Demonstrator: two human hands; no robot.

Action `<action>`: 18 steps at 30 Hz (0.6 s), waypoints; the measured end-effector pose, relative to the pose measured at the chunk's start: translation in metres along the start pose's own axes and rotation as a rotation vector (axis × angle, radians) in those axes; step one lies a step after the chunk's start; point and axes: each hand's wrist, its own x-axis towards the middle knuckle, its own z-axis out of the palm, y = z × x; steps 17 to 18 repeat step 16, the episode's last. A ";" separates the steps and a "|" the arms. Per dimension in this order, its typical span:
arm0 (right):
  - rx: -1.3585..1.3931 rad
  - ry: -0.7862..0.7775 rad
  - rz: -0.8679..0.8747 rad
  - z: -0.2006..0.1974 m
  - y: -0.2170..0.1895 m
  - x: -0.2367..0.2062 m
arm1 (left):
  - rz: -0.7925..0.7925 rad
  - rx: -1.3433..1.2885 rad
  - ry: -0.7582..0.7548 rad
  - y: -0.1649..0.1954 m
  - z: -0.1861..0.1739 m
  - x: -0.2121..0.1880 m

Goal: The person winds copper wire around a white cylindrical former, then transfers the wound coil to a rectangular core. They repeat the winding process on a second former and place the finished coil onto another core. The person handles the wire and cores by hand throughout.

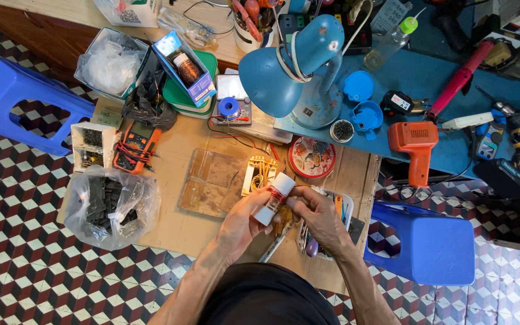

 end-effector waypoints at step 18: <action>-0.049 -0.006 -0.023 0.002 -0.010 0.001 | 0.308 0.381 0.335 -0.018 0.000 0.021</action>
